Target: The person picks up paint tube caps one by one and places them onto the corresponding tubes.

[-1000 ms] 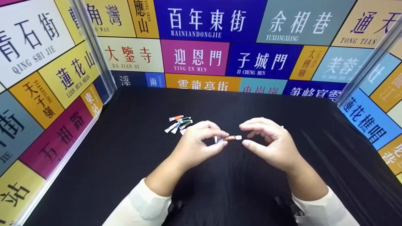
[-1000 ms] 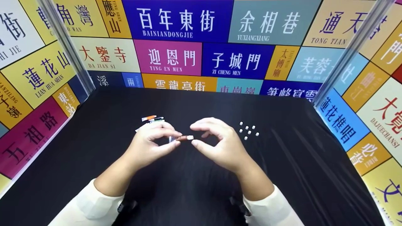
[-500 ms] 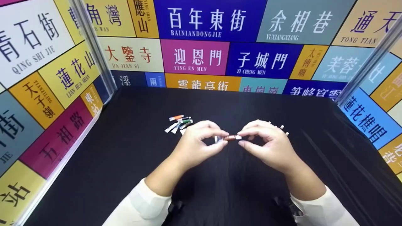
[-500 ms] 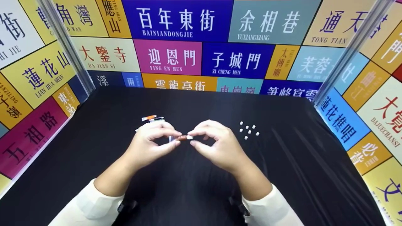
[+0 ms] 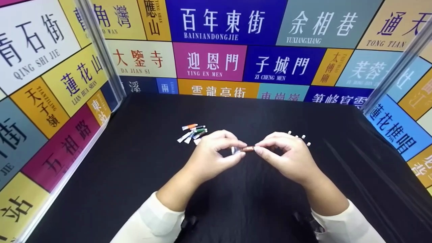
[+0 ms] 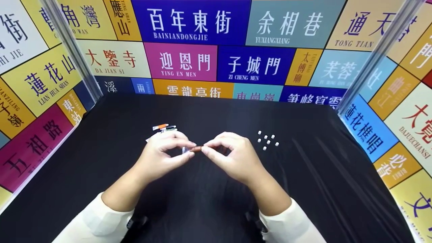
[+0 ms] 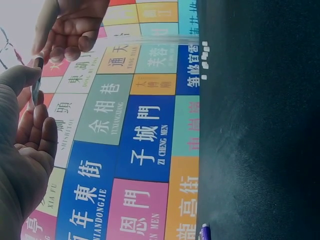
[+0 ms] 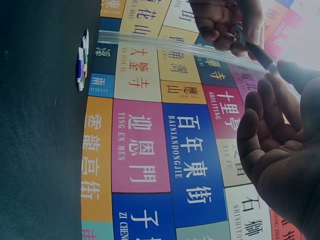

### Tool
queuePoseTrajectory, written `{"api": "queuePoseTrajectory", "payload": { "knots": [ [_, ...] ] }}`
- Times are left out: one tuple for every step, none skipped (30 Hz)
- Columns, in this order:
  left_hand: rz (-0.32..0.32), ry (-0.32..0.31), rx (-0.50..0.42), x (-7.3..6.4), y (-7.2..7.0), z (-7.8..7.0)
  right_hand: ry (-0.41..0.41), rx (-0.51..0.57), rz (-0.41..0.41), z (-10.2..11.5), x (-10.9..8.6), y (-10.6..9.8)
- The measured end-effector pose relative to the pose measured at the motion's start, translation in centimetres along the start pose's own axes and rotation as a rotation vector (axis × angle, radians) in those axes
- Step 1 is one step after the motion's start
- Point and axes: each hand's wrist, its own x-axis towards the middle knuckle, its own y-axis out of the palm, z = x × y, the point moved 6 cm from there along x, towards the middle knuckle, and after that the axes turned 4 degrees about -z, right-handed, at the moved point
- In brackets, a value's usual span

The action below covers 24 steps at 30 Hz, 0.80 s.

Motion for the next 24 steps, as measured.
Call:
{"api": "queuePoseTrajectory", "payload": {
  "knots": [
    [0.000, 0.001, 0.001, 0.0, 0.0, 0.0, 0.008, -0.005, 0.002, -0.1, 0.0, 0.0],
    [0.000, 0.002, 0.002, 0.0, 0.0, 0.0, 0.014, -0.007, 0.004, -0.1, 0.0, 0.0],
    [0.000, 0.003, 0.004, 0.0, 0.0, 0.0, 0.019, -0.010, 0.005, -0.2, -0.1, 0.0],
    [0.000, 0.004, 0.005, 0.0, 0.1, 0.0, 0.022, -0.012, 0.005, -0.2, -0.1, 0.0],
    [0.001, 0.005, 0.006, 0.0, 0.1, 0.0, 0.023, -0.010, 0.006, -0.2, -0.1, 0.0],
    [0.002, 0.004, 0.006, 0.0, 0.0, 0.0, 0.020, -0.004, 0.004, -0.2, -0.1, 0.0],
    [0.002, 0.003, 0.006, 0.0, 0.0, 0.0, 0.023, 0.011, 0.004, -0.3, -0.1, 0.0],
    [0.002, 0.002, 0.005, 0.0, 0.0, 0.0, 0.027, 0.034, 0.004, -0.3, -0.1, 0.0],
    [0.002, 0.000, 0.004, 0.0, 0.0, 0.0, 0.027, 0.067, 0.002, -0.3, -0.1, -0.1],
    [0.001, -0.002, 0.001, 0.0, 0.0, 0.0, 0.028, 0.105, 0.002, -0.3, -0.1, -0.1],
    [0.001, -0.004, -0.001, 0.0, 0.0, 0.0, 0.020, 0.143, 0.001, -0.2, -0.1, -0.2],
    [0.001, -0.005, -0.001, 0.0, 0.0, 0.0, 0.016, 0.183, 0.002, -0.2, 0.0, -0.2],
    [0.002, -0.006, -0.001, 0.0, 0.0, 0.0, 0.008, 0.220, 0.003, -0.1, 0.0, -0.3],
    [0.003, -0.007, 0.000, 0.0, 0.0, 0.0, -0.004, 0.248, 0.003, 0.0, 0.0, -0.4],
    [0.004, -0.007, 0.000, 0.0, 0.0, 0.0, -0.023, 0.265, 0.001, 0.1, 0.0, -0.5],
    [0.005, -0.008, 0.000, 0.0, 0.0, 0.0, -0.045, 0.275, -0.005, 0.3, 0.0, -0.6],
    [0.007, -0.009, 0.001, 0.0, 0.0, 0.0, -0.068, 0.277, -0.012, 0.5, 0.1, -0.7],
    [0.009, -0.010, 0.001, 0.0, 0.0, 0.0, -0.088, 0.276, -0.020, 0.6, 0.0, -0.8],
    [0.010, -0.011, 0.001, 0.0, 0.0, 0.0, -0.114, 0.275, -0.029, 0.7, 0.0, -0.9],
    [0.008, -0.012, -0.001, 0.0, 0.0, 0.0, -0.136, 0.273, -0.038, 0.9, 0.0, -0.9],
    [0.009, -0.012, 0.000, 0.0, 0.0, 0.1, -0.160, 0.269, -0.044, 1.0, 0.0, -1.0],
    [0.008, -0.011, 0.000, 0.0, 0.0, 0.1, -0.182, 0.264, -0.048, 1.1, 0.0, -0.9],
    [0.007, -0.008, 0.000, 0.0, 0.0, 0.1, -0.195, 0.259, -0.049, 1.2, 0.0, -0.9],
    [0.005, -0.006, -0.001, 0.1, -0.1, 0.1, -0.210, 0.251, -0.048, 1.2, 0.0, -0.8]
  ]
}}
